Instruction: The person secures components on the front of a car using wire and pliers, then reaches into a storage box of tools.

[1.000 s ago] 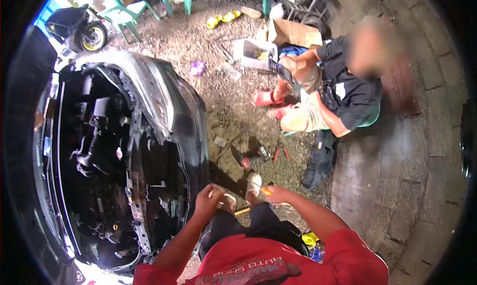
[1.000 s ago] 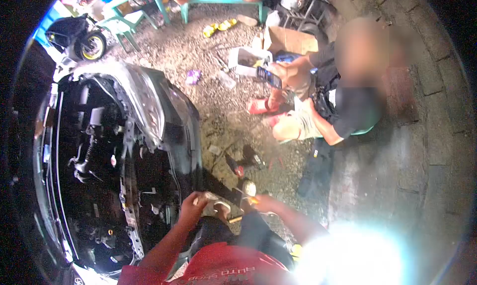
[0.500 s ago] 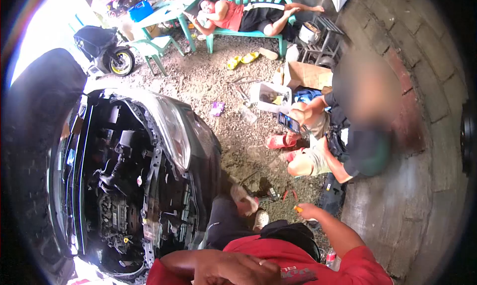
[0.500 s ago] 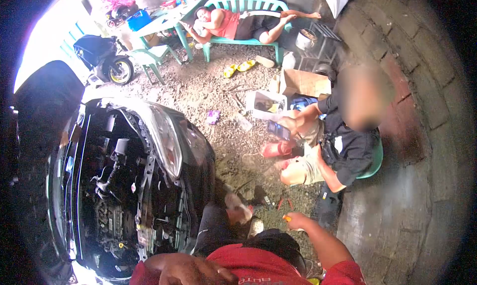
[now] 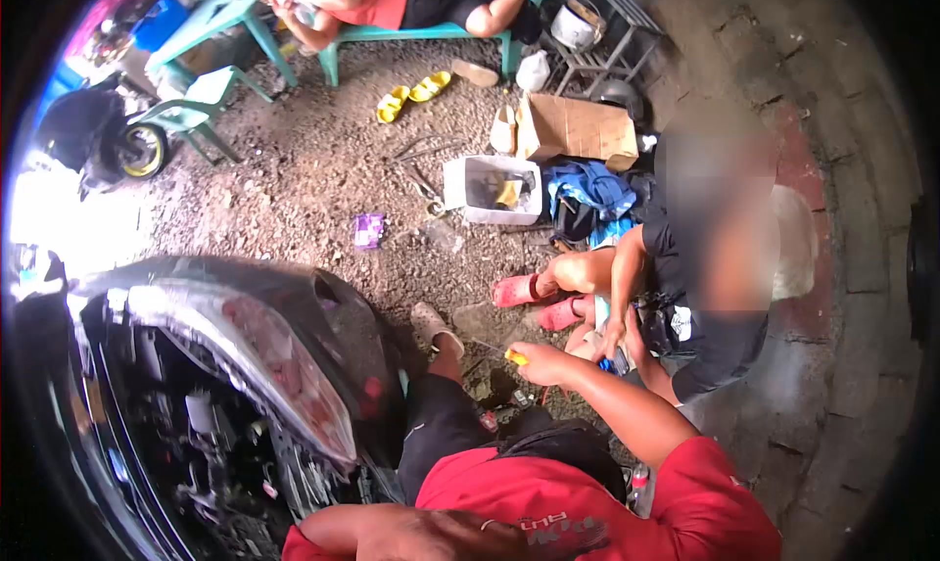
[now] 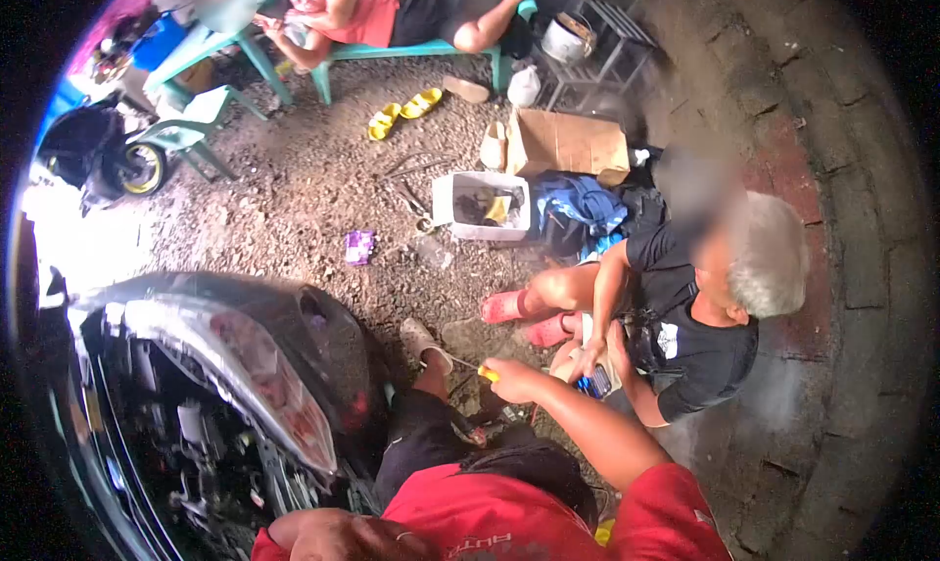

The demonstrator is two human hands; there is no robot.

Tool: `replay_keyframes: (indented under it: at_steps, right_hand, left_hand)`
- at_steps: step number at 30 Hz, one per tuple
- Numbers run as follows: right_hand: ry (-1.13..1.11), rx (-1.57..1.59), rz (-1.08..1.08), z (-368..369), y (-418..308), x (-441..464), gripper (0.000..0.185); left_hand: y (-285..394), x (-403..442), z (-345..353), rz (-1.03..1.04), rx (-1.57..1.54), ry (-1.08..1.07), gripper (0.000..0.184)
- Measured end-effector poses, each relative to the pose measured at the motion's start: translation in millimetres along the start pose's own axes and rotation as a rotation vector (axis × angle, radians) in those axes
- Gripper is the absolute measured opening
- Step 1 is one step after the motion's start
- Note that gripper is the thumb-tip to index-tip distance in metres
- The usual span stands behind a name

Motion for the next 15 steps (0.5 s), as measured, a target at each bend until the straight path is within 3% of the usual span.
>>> replay_keyframes:
  at_steps: [1, 2, 4, 6, 8, 10, 11, 12, 13, 15]
  right_hand:
    - [-0.016, 0.035, 0.042, -12.9, -7.8, 18.9, 0.040]
    - [-0.035, 0.072, 0.085, -20.7, -13.7, 29.9, 0.043]
    - [0.053, 0.067, 0.087, -30.8, -5.6, 57.0, 0.036]
    - [0.077, 0.090, 0.124, -59.2, -15.4, 74.4, 0.032]
    - [0.042, 0.030, 0.230, -87.6, -26.2, 84.9, 0.034]
    - [0.074, 0.060, 0.264, -108.6, -18.5, 105.9, 0.039]
    - [0.112, 0.081, 0.294, -117.2, -8.4, 115.8, 0.046]
    - [0.214, 0.094, 0.256, -111.7, 22.1, 138.9, 0.045]
    - [0.191, 0.124, 0.275, -124.5, 25.7, 149.1, 0.037]
    - [0.232, 0.140, 0.323, -133.6, 54.2, 183.4, 0.019]
  left_hand:
    - [16.5, 13.2, -21.0, -0.001, -0.066, 0.064, 0.029]
    - [31.5, 26.9, -43.8, -0.013, -0.003, -0.042, 0.044]
    - [45.0, -2.2, -68.9, -0.107, -0.153, 0.035, 0.049]
    - [64.3, 5.6, -133.0, -0.170, 0.070, 0.199, 0.046]
    - [74.2, -3.2, -182.7, -0.280, 0.291, 0.620, 0.048]
    - [68.7, -40.4, -242.5, -0.600, 0.383, 1.007, 0.046]
    - [64.0, -47.5, -270.3, -0.724, 0.524, 1.094, 0.044]
    - [59.3, -66.9, -299.7, -0.922, 0.695, 1.118, 0.038]
    - [52.8, -84.0, -323.5, -0.935, 0.684, 1.125, 0.038]
    - [43.1, -121.5, -358.9, -1.315, 1.293, 0.882, 0.040]
Point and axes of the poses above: each hand's wrist, its own x-axis towards the middle knuckle, its own z-axis out of the palm, y = z × x, the point moved 5 cm from there along x, towards the middle knuckle, and after that the axes turned 1 degree about y, right-handed, at the moved point
